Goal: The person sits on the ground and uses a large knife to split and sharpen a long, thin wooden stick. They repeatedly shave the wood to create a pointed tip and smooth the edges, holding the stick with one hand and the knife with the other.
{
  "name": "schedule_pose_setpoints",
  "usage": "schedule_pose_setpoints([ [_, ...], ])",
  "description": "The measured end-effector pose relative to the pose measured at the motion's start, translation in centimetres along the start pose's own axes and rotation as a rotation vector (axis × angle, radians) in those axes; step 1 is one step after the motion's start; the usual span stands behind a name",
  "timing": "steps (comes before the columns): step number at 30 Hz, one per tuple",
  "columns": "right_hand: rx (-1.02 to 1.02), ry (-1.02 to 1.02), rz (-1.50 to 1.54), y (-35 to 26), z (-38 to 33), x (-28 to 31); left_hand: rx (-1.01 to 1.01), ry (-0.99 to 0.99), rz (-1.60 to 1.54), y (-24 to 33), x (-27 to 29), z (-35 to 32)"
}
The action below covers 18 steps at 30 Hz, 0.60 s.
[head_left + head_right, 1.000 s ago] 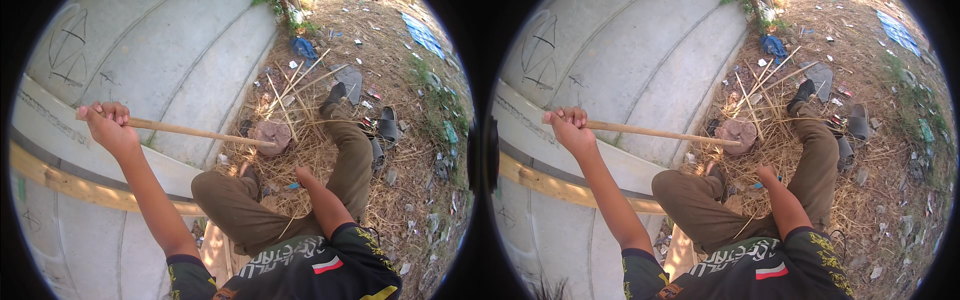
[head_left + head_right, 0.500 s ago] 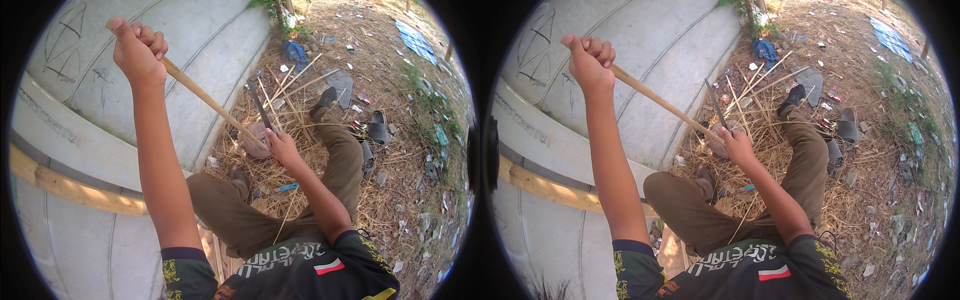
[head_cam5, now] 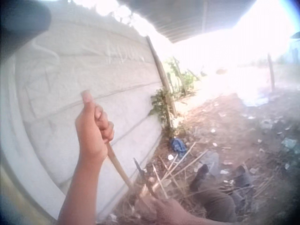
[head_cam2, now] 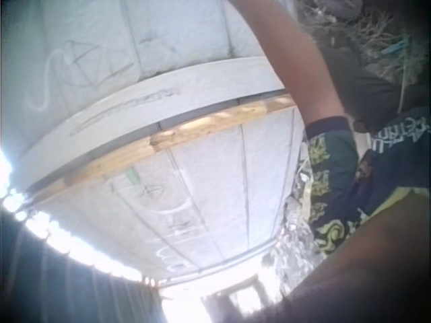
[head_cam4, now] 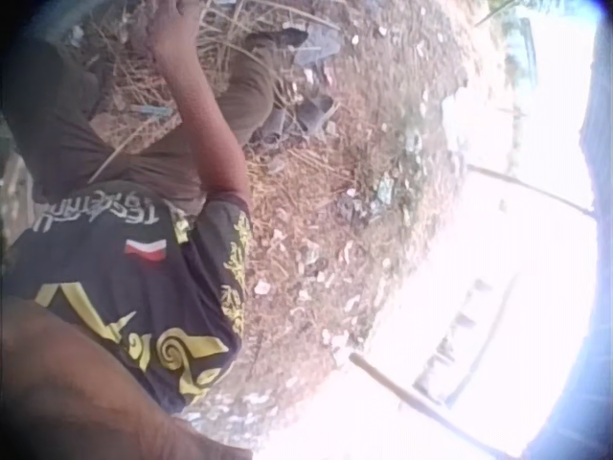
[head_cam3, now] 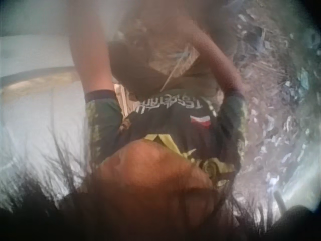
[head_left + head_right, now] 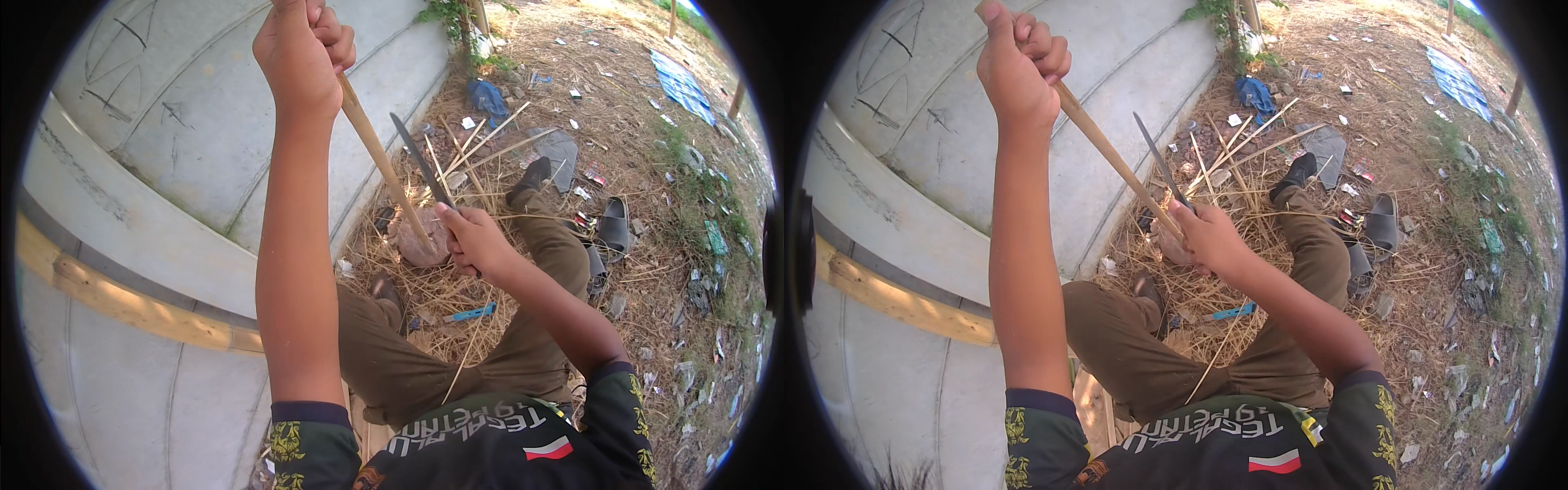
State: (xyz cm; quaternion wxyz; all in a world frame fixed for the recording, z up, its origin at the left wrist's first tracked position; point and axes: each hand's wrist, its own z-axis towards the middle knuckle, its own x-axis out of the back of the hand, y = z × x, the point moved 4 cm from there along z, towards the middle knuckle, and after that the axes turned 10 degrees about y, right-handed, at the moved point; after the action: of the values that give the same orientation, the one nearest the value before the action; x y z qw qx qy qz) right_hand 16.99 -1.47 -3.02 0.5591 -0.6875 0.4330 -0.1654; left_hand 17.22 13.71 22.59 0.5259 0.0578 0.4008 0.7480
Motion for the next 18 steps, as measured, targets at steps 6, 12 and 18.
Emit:
schedule_pose_setpoints([
  [6,0.682,0.353,0.619,-1.5,-1.1,0.8,-0.104,0.043,0.054,-0.5,-1.3,0.1],
  [12,-0.314,-0.026,0.098,8.1,0.3,-0.4,-0.083,0.047,0.043,-0.6,-1.2,0.1],
  [18,0.464,0.168,0.217,-2.5,-1.4,0.1,-0.168,0.040,0.075,-0.4,-0.1,0.5],
])
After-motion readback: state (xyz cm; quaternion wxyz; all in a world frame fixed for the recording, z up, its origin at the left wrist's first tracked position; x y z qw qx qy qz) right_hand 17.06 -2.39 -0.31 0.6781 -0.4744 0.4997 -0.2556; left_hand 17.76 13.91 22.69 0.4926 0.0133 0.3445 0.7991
